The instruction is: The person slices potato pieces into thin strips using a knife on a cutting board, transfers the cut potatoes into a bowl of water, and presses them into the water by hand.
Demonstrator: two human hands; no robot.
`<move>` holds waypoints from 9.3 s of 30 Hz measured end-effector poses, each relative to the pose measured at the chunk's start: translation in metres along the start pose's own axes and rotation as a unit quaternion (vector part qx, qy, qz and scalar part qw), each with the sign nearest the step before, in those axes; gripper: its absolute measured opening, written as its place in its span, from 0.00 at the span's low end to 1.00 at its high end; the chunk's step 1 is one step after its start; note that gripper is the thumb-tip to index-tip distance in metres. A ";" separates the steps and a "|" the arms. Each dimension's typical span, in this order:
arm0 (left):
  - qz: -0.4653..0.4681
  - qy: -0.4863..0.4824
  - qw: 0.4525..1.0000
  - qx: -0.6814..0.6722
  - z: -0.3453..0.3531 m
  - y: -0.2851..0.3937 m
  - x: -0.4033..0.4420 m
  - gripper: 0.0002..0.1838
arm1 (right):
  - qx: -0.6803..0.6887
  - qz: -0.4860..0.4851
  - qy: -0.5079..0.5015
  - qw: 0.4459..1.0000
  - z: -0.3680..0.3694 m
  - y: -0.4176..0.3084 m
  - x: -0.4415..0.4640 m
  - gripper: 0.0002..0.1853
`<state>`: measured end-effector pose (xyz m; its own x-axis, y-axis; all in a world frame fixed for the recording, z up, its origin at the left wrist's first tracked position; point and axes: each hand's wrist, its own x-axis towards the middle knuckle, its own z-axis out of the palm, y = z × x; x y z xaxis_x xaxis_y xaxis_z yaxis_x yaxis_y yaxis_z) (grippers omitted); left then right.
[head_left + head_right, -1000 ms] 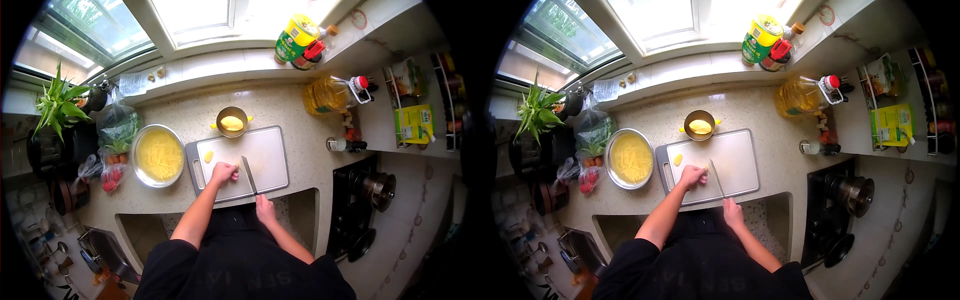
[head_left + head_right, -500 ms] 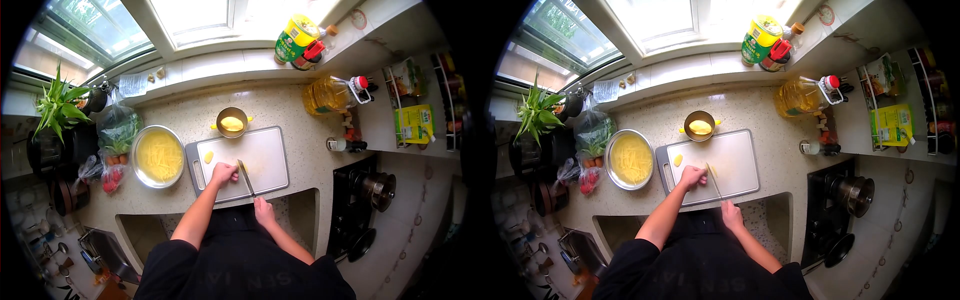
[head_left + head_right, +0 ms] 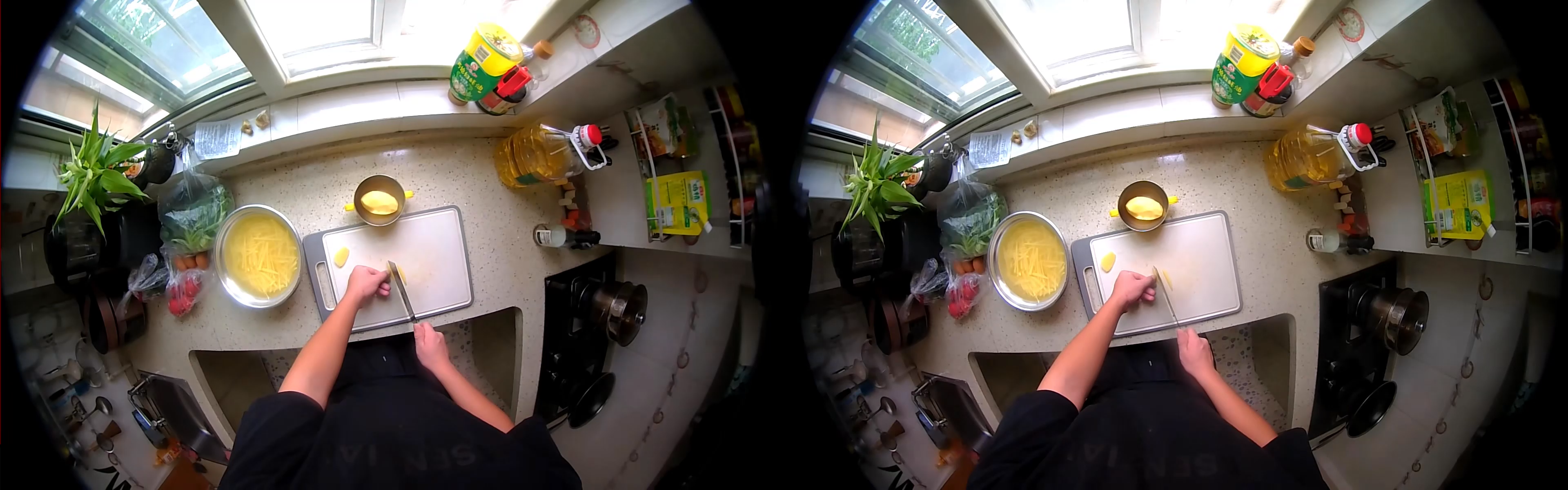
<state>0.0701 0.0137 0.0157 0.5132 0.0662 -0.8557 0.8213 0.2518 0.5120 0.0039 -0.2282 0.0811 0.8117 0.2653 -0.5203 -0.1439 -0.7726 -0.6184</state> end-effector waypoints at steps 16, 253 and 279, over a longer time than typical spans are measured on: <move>0.000 0.001 1.000 -0.014 0.001 0.000 0.001 0.15 | -0.019 0.032 0.029 0.999 0.005 -0.002 0.005 0.24; 0.587 0.162 0.673 0.418 -0.013 -0.035 -0.027 0.14 | -0.033 0.015 -0.033 0.999 -0.060 0.014 -0.001 0.20; 0.563 0.154 0.697 0.416 -0.015 -0.041 -0.022 0.13 | -0.120 0.002 -0.062 0.991 -0.037 0.004 -0.003 0.22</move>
<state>0.0216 0.0169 0.0124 0.9770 0.0064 0.2130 -0.1320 -0.7666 0.6284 0.0213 -0.2530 0.1023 0.7330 0.3189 -0.6008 0.0034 -0.8850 -0.4656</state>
